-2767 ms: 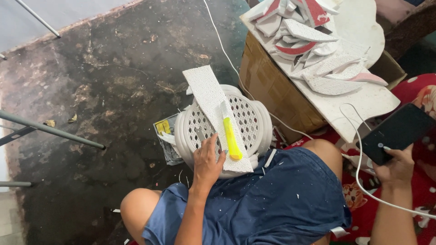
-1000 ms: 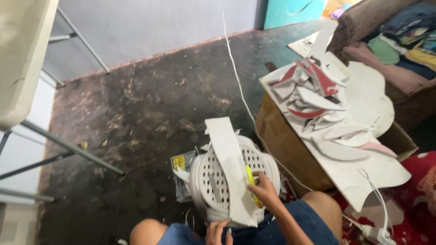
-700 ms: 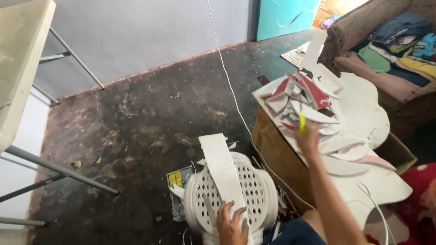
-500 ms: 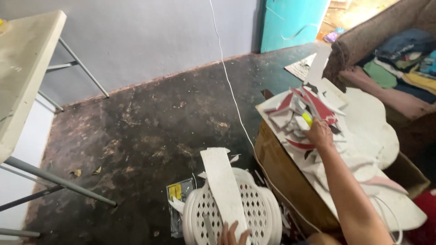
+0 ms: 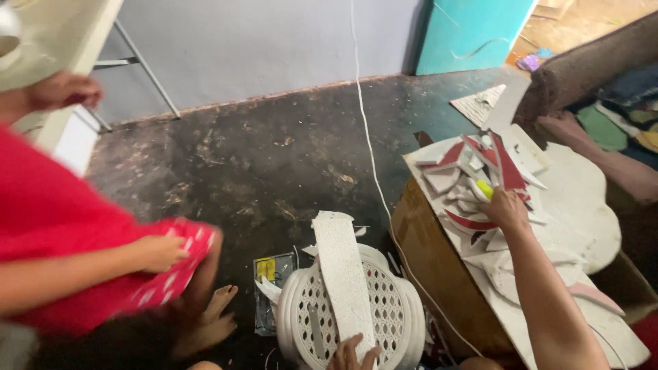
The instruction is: Cutting and shaping a piece of white foam board using a utility knife on a makeshift work surface.
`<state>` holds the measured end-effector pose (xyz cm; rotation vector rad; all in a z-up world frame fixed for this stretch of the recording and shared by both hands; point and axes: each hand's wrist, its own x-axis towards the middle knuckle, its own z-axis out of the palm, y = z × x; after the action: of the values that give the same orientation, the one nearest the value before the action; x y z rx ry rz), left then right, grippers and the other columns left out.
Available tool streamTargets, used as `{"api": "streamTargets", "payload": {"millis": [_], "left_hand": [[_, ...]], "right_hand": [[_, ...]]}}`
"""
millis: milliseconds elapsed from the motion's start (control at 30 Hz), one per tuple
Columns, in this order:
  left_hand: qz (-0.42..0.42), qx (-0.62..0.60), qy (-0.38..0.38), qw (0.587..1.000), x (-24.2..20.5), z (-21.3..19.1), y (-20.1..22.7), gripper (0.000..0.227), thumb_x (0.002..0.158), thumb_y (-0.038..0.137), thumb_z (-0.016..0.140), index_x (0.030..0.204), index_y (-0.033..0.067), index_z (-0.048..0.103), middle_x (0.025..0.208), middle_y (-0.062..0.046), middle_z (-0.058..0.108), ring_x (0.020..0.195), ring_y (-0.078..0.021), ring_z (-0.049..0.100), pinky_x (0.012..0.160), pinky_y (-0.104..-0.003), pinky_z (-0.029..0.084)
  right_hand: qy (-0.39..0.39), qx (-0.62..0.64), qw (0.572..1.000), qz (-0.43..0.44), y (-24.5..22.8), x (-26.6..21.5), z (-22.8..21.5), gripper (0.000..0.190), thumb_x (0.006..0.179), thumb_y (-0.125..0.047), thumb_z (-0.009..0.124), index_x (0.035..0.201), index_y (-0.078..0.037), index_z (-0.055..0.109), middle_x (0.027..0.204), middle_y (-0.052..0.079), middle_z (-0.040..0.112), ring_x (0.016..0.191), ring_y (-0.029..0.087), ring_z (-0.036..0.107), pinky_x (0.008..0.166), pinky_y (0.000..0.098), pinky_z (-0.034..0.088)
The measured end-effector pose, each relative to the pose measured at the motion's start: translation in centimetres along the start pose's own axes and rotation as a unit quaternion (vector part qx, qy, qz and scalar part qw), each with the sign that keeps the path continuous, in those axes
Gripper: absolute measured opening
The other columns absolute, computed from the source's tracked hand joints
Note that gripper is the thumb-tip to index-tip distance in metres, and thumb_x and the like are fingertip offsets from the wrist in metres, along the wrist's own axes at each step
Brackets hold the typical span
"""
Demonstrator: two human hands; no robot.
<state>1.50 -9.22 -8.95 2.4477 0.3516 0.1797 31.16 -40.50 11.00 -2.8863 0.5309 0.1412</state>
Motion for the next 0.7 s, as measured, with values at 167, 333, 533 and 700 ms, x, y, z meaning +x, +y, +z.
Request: {"api": "streamTargets", "payload": {"millis": [167,333,533,700], "left_hand": [[-0.190,-0.110,-0.006,0.976,-0.4,3.3,-0.8,0.044,0.069,0.066,0.064,0.095,0.0320,0.071,0.099,0.010,0.067,0.090,-0.0153,0.066,0.085,-0.036,0.050],[-0.148,-0.052,-0.045,0.987,-0.6,-1.4,0.5,0.030,0.065,0.049,0.081,0.091,0.0350,0.074,0.122,0.008,0.062,0.117,-0.0156,0.057,0.099,-0.042,0.041],[-0.024,-0.041,-0.027,0.999,-0.9,-6.4,-0.4,0.019,0.072,0.044,0.077,0.088,0.0337,0.077,0.113,0.009,0.061,0.110,-0.0160,0.058,0.091,-0.039,0.045],[0.078,-0.107,-0.049,0.990,-0.8,-7.4,-4.2,0.034,0.074,0.025,0.064,0.107,0.0307,0.072,0.103,-0.003,0.063,0.092,-0.0218,0.066,0.075,-0.038,0.054]], "right_hand": [[-0.004,0.019,1.000,0.017,-1.6,-1.1,-0.7,0.029,0.091,-0.019,0.065,0.109,0.001,0.058,0.105,0.022,0.062,0.088,0.033,0.065,0.071,0.0425,0.055],[0.037,-0.036,0.998,-0.046,-0.5,-0.7,0.4,0.030,0.087,-0.012,0.049,0.110,0.003,0.060,0.111,0.023,0.060,0.089,0.040,0.066,0.068,0.0469,0.055],[0.280,-0.038,0.939,-0.196,1.2,-3.8,2.6,0.023,0.090,-0.012,0.057,0.108,0.002,0.062,0.097,0.021,0.066,0.074,0.032,0.066,0.051,0.0393,0.056],[0.364,0.171,0.831,-0.385,-2.7,-18.8,6.8,0.046,0.073,-0.016,0.076,0.114,-0.001,0.064,0.091,0.017,0.065,0.075,0.030,0.062,0.066,0.0406,0.048]]}}
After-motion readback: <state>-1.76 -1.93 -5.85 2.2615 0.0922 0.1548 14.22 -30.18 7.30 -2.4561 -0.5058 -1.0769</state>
